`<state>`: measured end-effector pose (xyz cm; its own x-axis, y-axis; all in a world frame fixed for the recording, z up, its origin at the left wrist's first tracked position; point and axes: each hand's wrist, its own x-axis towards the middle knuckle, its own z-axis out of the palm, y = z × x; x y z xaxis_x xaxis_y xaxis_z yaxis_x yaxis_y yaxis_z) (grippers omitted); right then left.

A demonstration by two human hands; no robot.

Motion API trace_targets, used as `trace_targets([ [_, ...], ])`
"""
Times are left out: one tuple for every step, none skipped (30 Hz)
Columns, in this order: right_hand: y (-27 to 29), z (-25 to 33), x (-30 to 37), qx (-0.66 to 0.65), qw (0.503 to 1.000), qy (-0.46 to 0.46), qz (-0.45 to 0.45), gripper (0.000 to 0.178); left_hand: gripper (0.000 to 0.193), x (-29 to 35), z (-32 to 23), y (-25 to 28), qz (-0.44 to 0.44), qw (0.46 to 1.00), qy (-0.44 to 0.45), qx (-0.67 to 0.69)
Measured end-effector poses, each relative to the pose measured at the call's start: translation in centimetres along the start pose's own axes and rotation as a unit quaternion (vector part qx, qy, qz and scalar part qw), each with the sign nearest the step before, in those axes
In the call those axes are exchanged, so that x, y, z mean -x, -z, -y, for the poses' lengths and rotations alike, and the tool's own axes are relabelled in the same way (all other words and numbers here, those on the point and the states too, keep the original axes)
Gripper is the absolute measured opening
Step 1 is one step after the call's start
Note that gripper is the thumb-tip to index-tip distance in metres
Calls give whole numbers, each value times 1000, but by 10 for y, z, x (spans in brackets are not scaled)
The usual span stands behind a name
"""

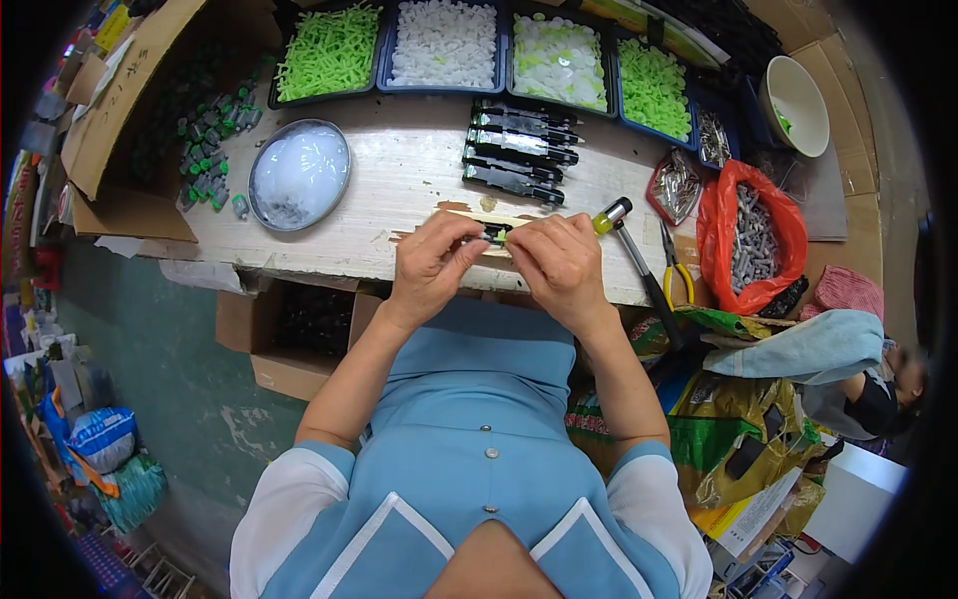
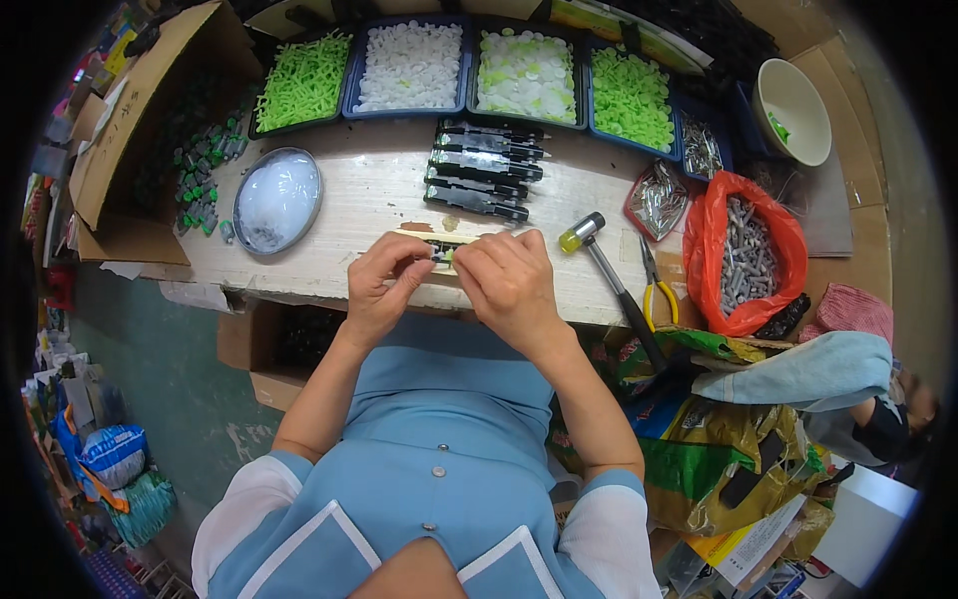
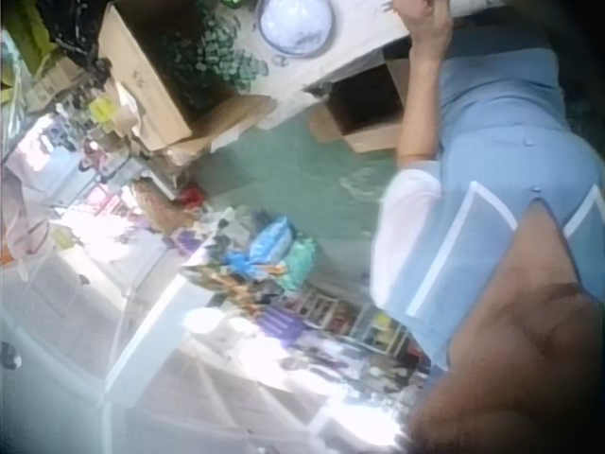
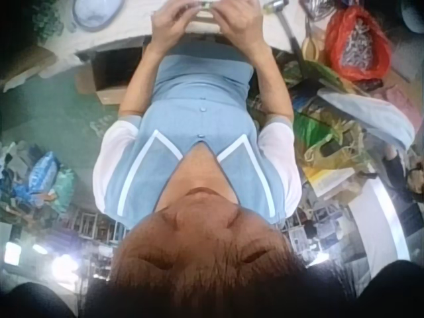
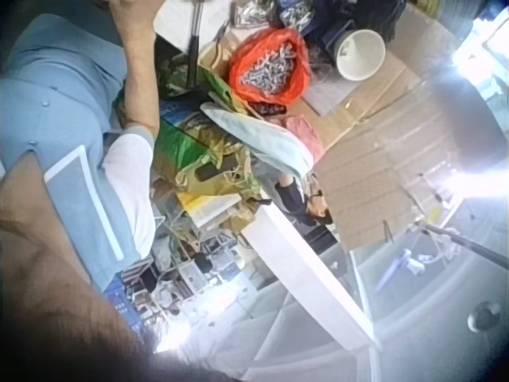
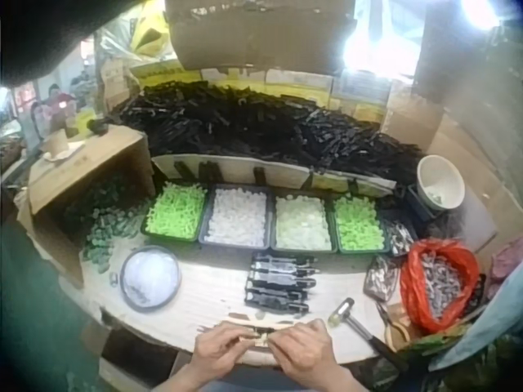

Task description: Assembling small plastic components at a toy factory workbench.

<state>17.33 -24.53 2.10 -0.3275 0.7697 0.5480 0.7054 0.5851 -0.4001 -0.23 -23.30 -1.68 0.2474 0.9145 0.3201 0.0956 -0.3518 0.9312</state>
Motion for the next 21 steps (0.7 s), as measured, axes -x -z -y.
trace_targets([
  [-2,-2,1,0,1000,-1,1,13,16,-3,4,1,-33,997,-41,-56],
  [-6,-6,2,24,1000,6,17,12,16,-4,6,2,-66,988,-83,-112],
  [-9,-9,3,49,998,13,34,11,14,-3,7,2,-65,989,-52,-122],
  [-12,-11,4,48,998,13,35,11,14,-3,8,3,-65,989,-51,-122],
  [-15,-14,5,56,997,16,50,10,13,-4,9,3,-50,983,-67,-166],
  [-16,-15,4,64,996,19,66,9,11,-4,10,3,-34,974,-82,-210],
  [-17,-16,3,63,996,20,67,9,11,-4,11,2,-35,974,-81,-210],
  [-18,-16,2,67,995,24,74,8,11,-4,11,0,-29,973,-76,-214],
  [-19,-16,0,71,994,28,81,7,11,-3,12,-2,-22,973,-71,-218],
  [-20,-17,0,71,994,29,81,7,11,-3,13,-4,-23,973,-71,-218],
  [-22,-18,-1,74,992,31,93,7,12,-4,15,-5,-18,972,-70,-224],
  [-24,-19,-1,77,991,34,104,6,12,-4,17,-6,-13,971,-69,-230],
  [-24,-19,-2,77,991,34,105,6,12,-4,18,-6,-14,971,-68,-229],
  [-24,-19,-4,79,989,36,118,5,12,-4,19,-7,-11,970,-69,-232],
  [-23,-18,-6,81,987,39,131,4,13,-4,20,-7,-8,970,-69,-234],
  [-23,-19,-8,81,987,39,132,4,13,-4,21,-7,-8,970,-68,-234],
  [-21,-19,-9,81,984,42,150,3,13,-5,21,-7,-8,970,-68,-231],
  [-21,-19,-11,82,981,45,169,3,13,-4,22,-7,-7,971,-68,-229],
  [-20,-19,-12,81,981,45,170,3,13,-5,22,-8,-7,971,-67,-228],
  [-19,-19,-13,82,978,50,184,3,13,-5,22,-8,-8,972,-68,-227],
  [-19,-19,-14,83,975,55,199,3,13,-5,23,-8,-9,972,-68,-225],
])
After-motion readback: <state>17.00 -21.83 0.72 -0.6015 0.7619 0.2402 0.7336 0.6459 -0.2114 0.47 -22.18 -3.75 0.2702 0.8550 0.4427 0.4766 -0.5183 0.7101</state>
